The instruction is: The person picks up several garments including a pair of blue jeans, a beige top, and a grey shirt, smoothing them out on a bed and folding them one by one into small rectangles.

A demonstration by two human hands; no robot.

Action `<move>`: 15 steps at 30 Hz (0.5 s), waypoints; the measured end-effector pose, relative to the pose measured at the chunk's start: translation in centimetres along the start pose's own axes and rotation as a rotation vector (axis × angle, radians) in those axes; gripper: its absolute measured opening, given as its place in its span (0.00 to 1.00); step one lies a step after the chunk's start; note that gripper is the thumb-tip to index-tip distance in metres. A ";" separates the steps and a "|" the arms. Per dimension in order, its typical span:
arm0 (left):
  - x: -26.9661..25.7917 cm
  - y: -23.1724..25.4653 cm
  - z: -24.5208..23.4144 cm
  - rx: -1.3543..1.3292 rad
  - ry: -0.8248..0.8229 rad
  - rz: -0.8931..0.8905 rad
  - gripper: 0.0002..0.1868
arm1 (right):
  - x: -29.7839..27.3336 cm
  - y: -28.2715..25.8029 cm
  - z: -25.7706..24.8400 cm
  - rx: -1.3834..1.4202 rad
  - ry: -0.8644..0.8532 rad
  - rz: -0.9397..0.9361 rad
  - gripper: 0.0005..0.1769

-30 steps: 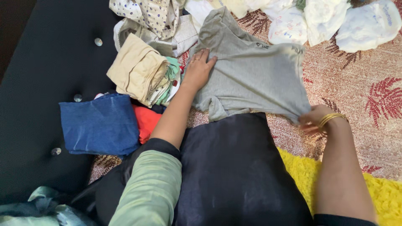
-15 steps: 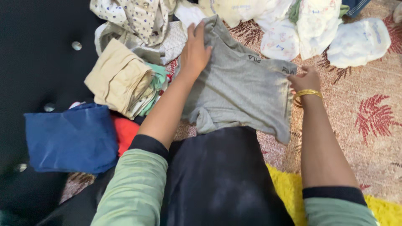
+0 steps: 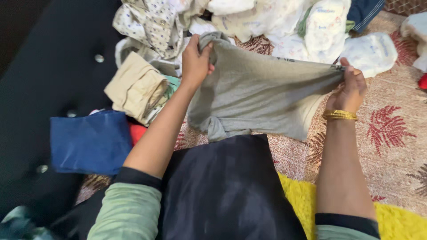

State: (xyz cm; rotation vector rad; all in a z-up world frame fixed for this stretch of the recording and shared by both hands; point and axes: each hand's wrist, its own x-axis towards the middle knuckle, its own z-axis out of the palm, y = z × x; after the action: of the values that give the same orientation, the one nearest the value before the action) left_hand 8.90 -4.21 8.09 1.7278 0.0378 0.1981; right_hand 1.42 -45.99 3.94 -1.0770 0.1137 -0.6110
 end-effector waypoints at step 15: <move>-15.7 17.6 -11.0 0.075 0.214 0.671 0.09 | -12.3 -20.0 10.7 -0.107 -0.068 -0.503 0.11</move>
State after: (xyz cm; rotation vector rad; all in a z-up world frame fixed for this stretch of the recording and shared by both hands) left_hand -9.80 1.38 25.32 1.7344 -0.3863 0.8833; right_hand -13.04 -37.70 23.65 -1.2376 -0.1926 -1.0262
